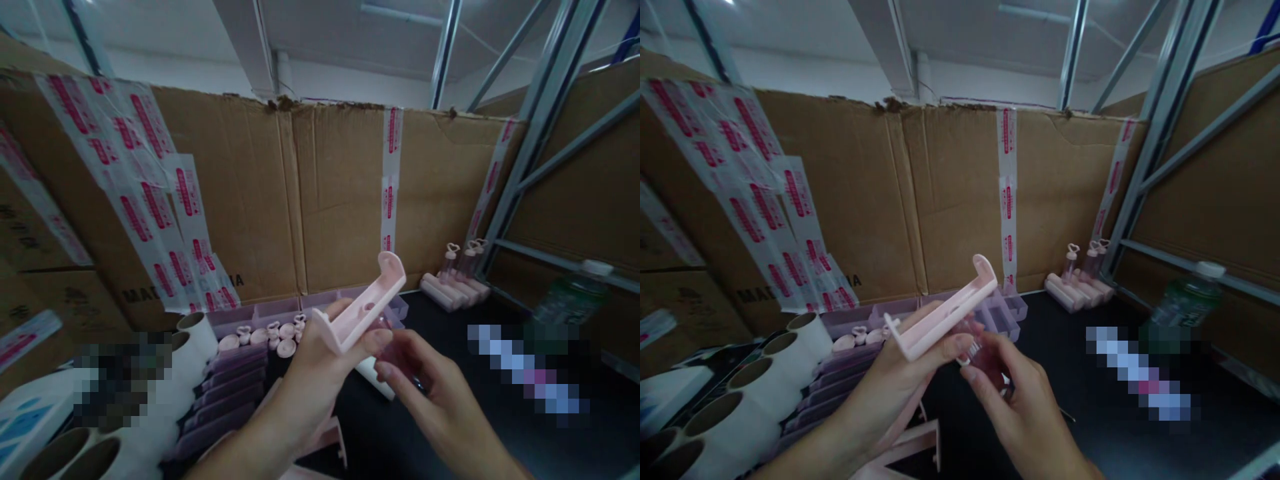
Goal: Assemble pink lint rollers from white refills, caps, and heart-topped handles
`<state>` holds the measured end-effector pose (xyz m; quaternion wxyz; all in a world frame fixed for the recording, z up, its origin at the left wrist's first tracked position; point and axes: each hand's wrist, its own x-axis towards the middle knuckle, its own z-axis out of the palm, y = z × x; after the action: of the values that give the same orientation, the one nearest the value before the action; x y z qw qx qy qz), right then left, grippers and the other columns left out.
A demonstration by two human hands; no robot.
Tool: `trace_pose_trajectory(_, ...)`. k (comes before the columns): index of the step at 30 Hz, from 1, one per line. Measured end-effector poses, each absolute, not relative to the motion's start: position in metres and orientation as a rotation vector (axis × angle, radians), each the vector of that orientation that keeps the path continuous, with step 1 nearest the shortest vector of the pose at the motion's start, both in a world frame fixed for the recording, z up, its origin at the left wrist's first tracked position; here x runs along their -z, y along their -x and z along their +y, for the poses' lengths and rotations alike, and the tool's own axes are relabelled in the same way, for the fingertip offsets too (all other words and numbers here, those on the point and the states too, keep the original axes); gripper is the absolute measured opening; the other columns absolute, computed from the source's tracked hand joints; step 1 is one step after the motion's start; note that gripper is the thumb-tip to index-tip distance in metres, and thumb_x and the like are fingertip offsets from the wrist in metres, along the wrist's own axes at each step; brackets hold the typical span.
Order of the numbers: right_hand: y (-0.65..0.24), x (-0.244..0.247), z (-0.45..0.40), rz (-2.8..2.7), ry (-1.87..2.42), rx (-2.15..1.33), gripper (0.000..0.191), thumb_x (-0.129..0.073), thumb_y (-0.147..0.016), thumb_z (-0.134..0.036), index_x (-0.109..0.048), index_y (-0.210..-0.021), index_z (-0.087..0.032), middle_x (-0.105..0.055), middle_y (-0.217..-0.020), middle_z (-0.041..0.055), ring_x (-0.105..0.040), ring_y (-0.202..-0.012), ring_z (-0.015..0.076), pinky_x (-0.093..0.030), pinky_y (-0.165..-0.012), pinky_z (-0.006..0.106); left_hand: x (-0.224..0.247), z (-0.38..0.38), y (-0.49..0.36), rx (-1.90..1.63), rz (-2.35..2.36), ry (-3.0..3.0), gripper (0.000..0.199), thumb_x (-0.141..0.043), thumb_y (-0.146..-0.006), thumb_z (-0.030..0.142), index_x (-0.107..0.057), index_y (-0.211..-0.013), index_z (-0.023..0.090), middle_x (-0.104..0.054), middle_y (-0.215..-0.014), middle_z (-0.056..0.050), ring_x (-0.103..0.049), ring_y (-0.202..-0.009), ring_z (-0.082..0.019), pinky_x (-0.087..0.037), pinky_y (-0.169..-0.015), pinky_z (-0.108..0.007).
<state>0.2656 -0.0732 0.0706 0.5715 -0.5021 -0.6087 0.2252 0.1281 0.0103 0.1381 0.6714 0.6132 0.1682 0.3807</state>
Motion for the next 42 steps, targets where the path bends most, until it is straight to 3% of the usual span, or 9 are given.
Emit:
trace_pose_trajectory(4,-0.308,-0.054,-0.078,-1.305,1.316,-0.451,0.031,-0.057,-0.104,-0.047,-0.047,-0.121,-0.024,-0.064,-0.104,0.0032,-0.063,-0.094,0.02,-0.052,-0.081,0.027,-0.125,0.025,-0.137,-0.794,0.535,-1.931,0.018,-0.072,-0.082,0.022,-0.067,-0.098,0.016,-0.069,-0.101,-0.006,-0.063,-0.098,-0.024,-0.049,-0.088,-0.036)
trace_pose_trajectory(7,-0.366,-0.04,-0.091,-1.337,1.622,-0.311,0.04,-0.054,-0.1,-0.057,-0.048,-0.12,-0.023,-0.065,-0.105,0.0067,-0.064,-0.097,0.0243,-0.053,-0.083,0.033,-0.101,0.035,-0.135,-0.647,0.637,-2.506,0.031,-0.068,-0.081,0.014,-0.066,-0.112,0.017,-0.065,-0.119,-0.011,-0.058,-0.115,-0.031,-0.046,-0.101,-0.048)
trace_pose_trajectory(12,-0.439,-0.015,-0.114,-1.273,1.934,-0.218,0.036,-0.058,-0.084,-0.055,-0.062,-0.097,-0.022,-0.069,-0.097,0.0113,-0.066,-0.091,0.0319,-0.052,-0.081,0.042,-0.063,0.037,-0.137,-0.2,0.262,-3.012,0.053,-0.057,-0.086,0.004,-0.049,-0.138,0.013,-0.059,-0.137,-0.016,-0.061,-0.119,-0.029,-0.051,-0.101,-0.043)
trace_pose_trajectory(15,-0.452,0.001,-0.117,-1.279,2.066,-0.181,0.029,-0.054,-0.081,-0.048,-0.065,-0.089,-0.022,-0.071,-0.089,0.0121,-0.067,-0.084,0.0337,-0.051,-0.077,0.044,-0.05,0.037,-0.147,-0.2,0.237,-3.089,0.052,-0.053,-0.088,0.002,-0.047,-0.139,0.009,-0.06,-0.135,-0.019,-0.062,-0.115,-0.033,-0.053,-0.097,-0.047)
trace_pose_trajectory(19,-0.445,0.02,-0.11,-1.372,2.122,-0.144,0.024,-0.051,-0.087,-0.039,-0.067,-0.09,-0.02,-0.069,-0.087,0.0105,-0.067,-0.079,0.0312,-0.051,-0.073,0.041,-0.046,0.042,-0.159,-0.214,0.217,-3.126,0.034,-0.052,-0.089,0.001,-0.058,-0.12,0.014,-0.066,-0.122,-0.013,-0.065,-0.104,-0.028,-0.053,-0.092,-0.043)
trace_pose_trajectory(26,-0.432,0.035,-0.101,-1.459,2.127,-0.021,0.013,-0.058,-0.087,-0.024,-0.069,-0.09,-0.017,-0.065,-0.088,0.0107,-0.066,-0.078,0.0289,-0.052,-0.07,0.039,-0.079,0.047,-0.151,-0.395,0.38,-3.013,0.028,-0.07,-0.082,0.023,-0.061,-0.108,0.018,-0.068,-0.107,-0.008,-0.064,-0.094,-0.028,-0.05,-0.084,-0.043)
trace_pose_trajectory(31,-0.419,-0.001,-0.089,-1.457,1.983,0.087,0.041,-0.056,-0.093,-0.04,-0.066,-0.118,-0.009,-0.062,-0.115,0.0214,-0.06,-0.104,0.0398,-0.048,-0.092,0.058,-0.112,0.053,-0.118,-0.785,0.614,-2.506,0.029,-0.066,-0.081,0.021,-0.064,-0.11,0.021,-0.067,-0.104,-0.005,-0.059,-0.1,-0.025,-0.045,-0.088,-0.041)
trace_pose_trajectory(35,-0.373,-0.067,-0.066,-1.621,1.666,-0.046,0.043,-0.05,-0.105,-0.045,-0.051,-0.143,-0.025,-0.063,-0.125,0.0062,-0.063,-0.107,0.0222,-0.055,-0.093,0.037,-0.128,0.056,-0.091,-0.796,0.66,-2.346,0.027,-0.054,-0.093,0.031,-0.059,-0.118,0.021,-0.064,-0.111,-0.006,-0.059,-0.102,-0.024,-0.044,-0.091,-0.04)
trace_pose_trajectory(42,-0.285,-0.139,-0.009,-1.888,0.968,-0.562,0.047,-0.064,-0.097,-0.021,-0.057,-0.144,-0.024,-0.066,-0.126,0.0059,-0.066,-0.106,0.0204,-0.058,-0.09,0.03,-0.137,0.071,-0.06,-0.729,0.764,-2.667,0.037,-0.06,-0.082,0.028,-0.06,-0.119,0.024,-0.059,-0.108,-0.006,-0.062,-0.094,-0.025,-0.049,-0.082,-0.04)
